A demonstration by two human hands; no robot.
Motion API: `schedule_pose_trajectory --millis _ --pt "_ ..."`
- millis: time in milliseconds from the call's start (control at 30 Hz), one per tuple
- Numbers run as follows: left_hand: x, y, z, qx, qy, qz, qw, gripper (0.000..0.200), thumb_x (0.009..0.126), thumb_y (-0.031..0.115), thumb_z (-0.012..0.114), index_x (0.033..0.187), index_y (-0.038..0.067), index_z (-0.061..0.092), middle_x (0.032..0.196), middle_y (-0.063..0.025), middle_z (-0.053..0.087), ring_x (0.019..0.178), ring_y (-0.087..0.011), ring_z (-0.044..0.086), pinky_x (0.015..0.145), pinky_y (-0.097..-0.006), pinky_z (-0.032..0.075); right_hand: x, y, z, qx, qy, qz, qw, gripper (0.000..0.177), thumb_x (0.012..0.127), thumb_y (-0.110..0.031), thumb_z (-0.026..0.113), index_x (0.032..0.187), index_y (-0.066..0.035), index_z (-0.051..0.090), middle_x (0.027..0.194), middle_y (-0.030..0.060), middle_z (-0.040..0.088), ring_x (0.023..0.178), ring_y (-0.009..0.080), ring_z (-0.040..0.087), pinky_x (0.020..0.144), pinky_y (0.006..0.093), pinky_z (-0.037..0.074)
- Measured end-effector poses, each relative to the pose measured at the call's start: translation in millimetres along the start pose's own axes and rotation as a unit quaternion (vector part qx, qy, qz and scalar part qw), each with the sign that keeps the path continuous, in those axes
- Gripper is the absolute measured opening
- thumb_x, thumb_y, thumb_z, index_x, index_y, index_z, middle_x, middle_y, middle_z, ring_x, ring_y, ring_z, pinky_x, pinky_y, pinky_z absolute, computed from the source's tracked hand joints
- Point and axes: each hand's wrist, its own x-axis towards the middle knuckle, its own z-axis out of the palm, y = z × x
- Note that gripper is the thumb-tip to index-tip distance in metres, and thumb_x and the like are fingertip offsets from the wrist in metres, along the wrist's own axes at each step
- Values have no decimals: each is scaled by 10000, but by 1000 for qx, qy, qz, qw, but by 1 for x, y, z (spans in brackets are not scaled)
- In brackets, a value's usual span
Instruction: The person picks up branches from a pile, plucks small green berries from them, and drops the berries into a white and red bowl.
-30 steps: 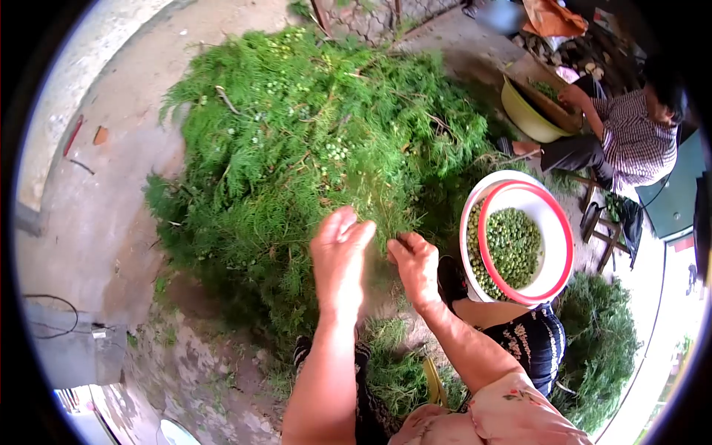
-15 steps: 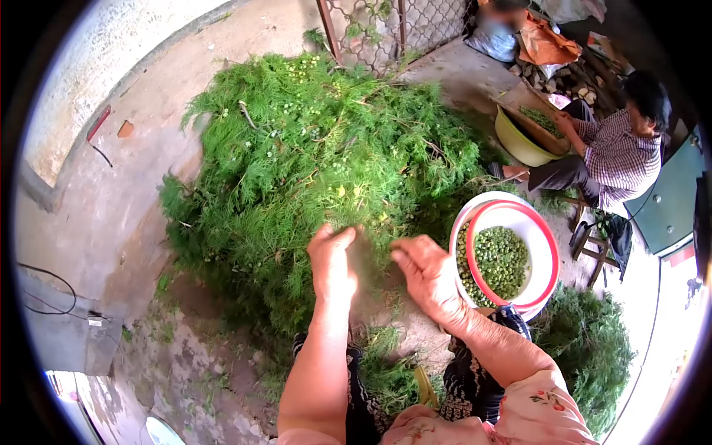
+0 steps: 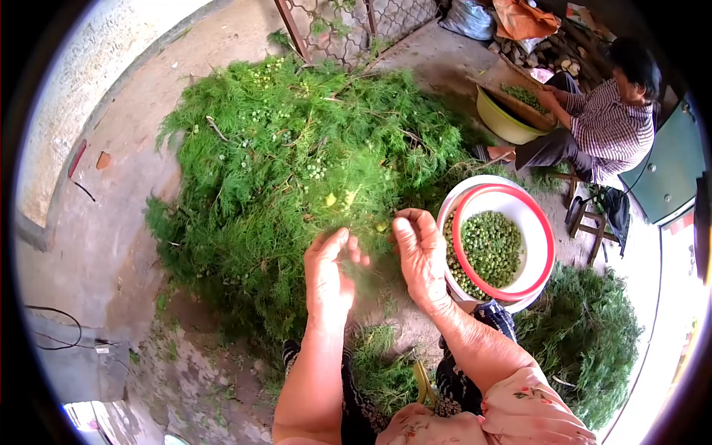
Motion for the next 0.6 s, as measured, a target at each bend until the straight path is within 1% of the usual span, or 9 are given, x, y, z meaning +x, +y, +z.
schedule_pose_trajectory --millis 100,167,233,300,367,400,500,533,600 --pt "1 -3 1 16 9 -6 1000 70 844 85 557 819 39 510 679 -39 513 578 -135 468 526 -297 435 -3 3 4 -3 -64 -24 998 341 830 -147 640 1094 -2 482 844 76 608 791 147 570 708 281 487" --pt "2 -4 -2 32 7 -20 999 46 828 66 584 843 36 552 686 -49 557 561 -139 501 523 -293 454 -5 -23 4 34 -112 42 992 341 822 -135 645 1090 7 489 848 88 614 765 170 581 697 304 500" --pt "5 -7 -4 42 23 -5 999 68 825 75 592 792 40 544 660 -43 541 536 -137 488 473 -289 437 3 -15 3 -81 -105 -98 986 329 822 -153 648 1061 22 506 834 106 618 731 166 591 657 301 501" --pt "5 -2 -4 84 16 14 996 104 820 104 600 769 51 527 633 -31 503 540 -136 466 457 -299 421 8 -13 1 -141 -132 -149 970 318 821 -181 651 1021 32 525 808 116 622 699 167 602 622 296 496" --pt "8 0 -6 110 7 41 993 84 821 85 596 778 34 545 659 -46 551 514 -140 479 445 -286 419 9 -19 -1 -146 -195 -112 963 314 819 -217 652 970 37 547 767 120 626 669 173 612 593 291 485" --pt "11 -2 -8 122 2 55 991 75 822 77 593 780 30 552 669 -50 564 510 -140 483 441 -284 419 8 -26 0 -70 -225 -18 972 324 814 -264 653 884 35 550 701 113 619 642 187 612 565 295 474" --pt "15 -6 -12 159 -25 93 983 31 829 34 579 801 23 585 712 -41 602 519 -112 505 421 -255 418 7 -19 2 -51 -255 45 964 309 825 -266 639 809 25 537 656 133 595 596 212 590 564 316 469" --pt "15 -8 -11 179 -30 110 977 25 830 30 579 807 23 590 716 -35 603 524 -102 507 419 -246 417 9 -13 2 -146 -242 -2 959 300 833 -242 630 743 22 522 624 167 559 542 210 562 535 327 451" --pt "16 -11 -14 225 -38 152 962 14 830 21 585 831 27 598 732 -16 609 544 -70 513 414 -208 413 12 -16 0 -171 -249 -34 953 294 844 -234 612 724 20 525 596 177 534 516 219 547 517 337 439"
